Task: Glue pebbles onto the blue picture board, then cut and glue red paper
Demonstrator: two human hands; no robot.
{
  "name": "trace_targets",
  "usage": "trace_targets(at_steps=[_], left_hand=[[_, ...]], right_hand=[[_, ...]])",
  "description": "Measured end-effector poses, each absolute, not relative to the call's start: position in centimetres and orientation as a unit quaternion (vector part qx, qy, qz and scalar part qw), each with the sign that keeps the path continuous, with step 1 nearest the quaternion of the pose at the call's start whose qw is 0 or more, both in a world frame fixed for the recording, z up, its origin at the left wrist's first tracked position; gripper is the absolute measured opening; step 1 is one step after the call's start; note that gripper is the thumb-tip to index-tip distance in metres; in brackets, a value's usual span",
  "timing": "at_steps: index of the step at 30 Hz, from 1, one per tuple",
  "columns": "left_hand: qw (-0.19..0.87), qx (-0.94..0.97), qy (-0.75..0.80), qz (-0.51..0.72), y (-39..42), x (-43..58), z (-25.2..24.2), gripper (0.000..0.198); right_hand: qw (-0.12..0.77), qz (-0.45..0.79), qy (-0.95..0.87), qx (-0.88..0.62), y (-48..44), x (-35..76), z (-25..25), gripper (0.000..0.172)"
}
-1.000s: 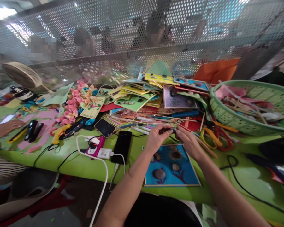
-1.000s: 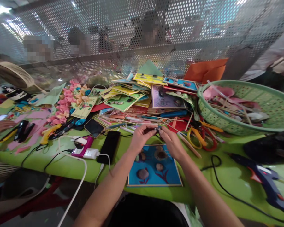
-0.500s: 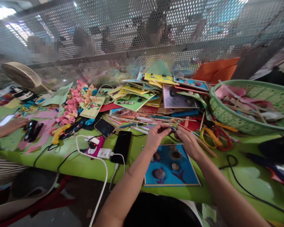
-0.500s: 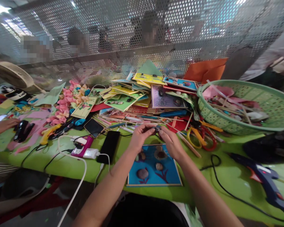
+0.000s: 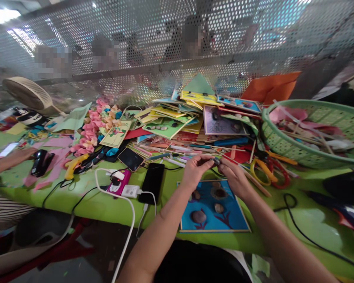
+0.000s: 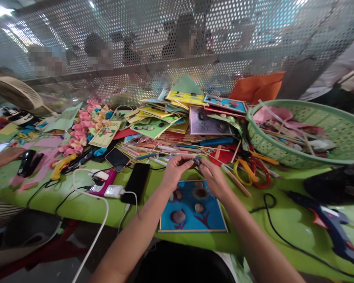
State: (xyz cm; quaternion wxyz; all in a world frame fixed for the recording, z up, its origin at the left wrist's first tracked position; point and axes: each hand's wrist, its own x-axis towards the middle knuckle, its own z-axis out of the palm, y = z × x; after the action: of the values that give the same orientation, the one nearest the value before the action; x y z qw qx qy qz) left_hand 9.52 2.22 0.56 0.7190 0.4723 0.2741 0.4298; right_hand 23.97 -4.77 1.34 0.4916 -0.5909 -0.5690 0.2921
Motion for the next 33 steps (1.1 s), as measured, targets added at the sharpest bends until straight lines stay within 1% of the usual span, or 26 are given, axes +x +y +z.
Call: trace_targets(at_steps=[4,11,25,29,33], left_hand=[[0.748,0.431,0.269,0.428,2.10,9.69,0.62,0.035],[0.744,0.436,0.275,0.426,2.22,9.71,0.50,0.036],[0.729,0.438,0.287,0.441,2.32,9.86,0.21,0.035],[0.719,0.436,0.288,0.458,2.37,9.80,0.36,0.032],[0.718,0.437,0.293,0.456,2.27,9.81,0.54,0.033]], right_hand=[[0.502,0.299,-0.560,-0.587,-4.77,23.86,1.39,0.033],[0.498,0.302,-0.559,-0.590,-4.82,24.00,1.09,0.040],[0.505,0.245,-0.553,-0.616,-4.96,24.52,0.97,0.027],[0.497,0.235,-0.561,-0.619,-5.04,24.72,1.01,0.030],[0.462,0.225,-0.586,-0.626,-5.01,24.59,1.14,0.034]])
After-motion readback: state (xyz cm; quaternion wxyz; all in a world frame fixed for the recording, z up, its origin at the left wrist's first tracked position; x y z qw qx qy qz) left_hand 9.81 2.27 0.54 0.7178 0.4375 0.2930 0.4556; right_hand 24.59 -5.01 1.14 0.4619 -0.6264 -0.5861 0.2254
